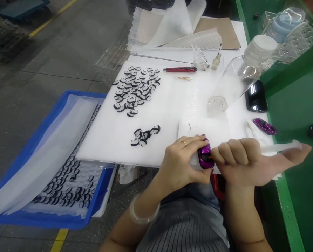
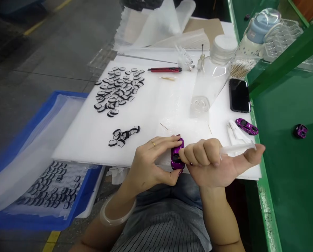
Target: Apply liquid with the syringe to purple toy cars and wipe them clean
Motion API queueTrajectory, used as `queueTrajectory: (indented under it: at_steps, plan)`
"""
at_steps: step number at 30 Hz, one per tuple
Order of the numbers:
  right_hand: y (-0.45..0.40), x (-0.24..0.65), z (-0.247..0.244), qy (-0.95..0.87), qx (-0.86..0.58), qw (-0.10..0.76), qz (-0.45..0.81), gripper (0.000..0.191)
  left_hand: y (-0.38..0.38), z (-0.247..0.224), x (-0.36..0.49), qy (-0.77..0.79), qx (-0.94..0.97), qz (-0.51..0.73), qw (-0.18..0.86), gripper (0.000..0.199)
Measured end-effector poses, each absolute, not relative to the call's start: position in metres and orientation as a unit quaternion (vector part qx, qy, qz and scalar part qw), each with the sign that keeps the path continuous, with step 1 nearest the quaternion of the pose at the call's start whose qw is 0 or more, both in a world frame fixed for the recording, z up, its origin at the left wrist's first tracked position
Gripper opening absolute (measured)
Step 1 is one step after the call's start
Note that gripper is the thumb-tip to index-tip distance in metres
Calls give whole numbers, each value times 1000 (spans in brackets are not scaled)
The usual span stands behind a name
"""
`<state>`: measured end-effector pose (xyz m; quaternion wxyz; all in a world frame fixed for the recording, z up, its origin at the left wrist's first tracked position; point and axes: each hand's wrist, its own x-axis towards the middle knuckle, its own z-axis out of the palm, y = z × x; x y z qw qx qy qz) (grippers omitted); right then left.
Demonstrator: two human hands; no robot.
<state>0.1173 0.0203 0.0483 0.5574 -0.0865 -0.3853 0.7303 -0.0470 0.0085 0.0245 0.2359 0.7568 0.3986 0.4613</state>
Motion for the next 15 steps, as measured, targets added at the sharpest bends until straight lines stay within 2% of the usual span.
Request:
queueTrajectory:
  at_steps: [15]
  plan:
    - [13, 124, 39, -424, -110, 547, 714, 55, 9, 23, -47, 394, 755, 467, 239, 48]
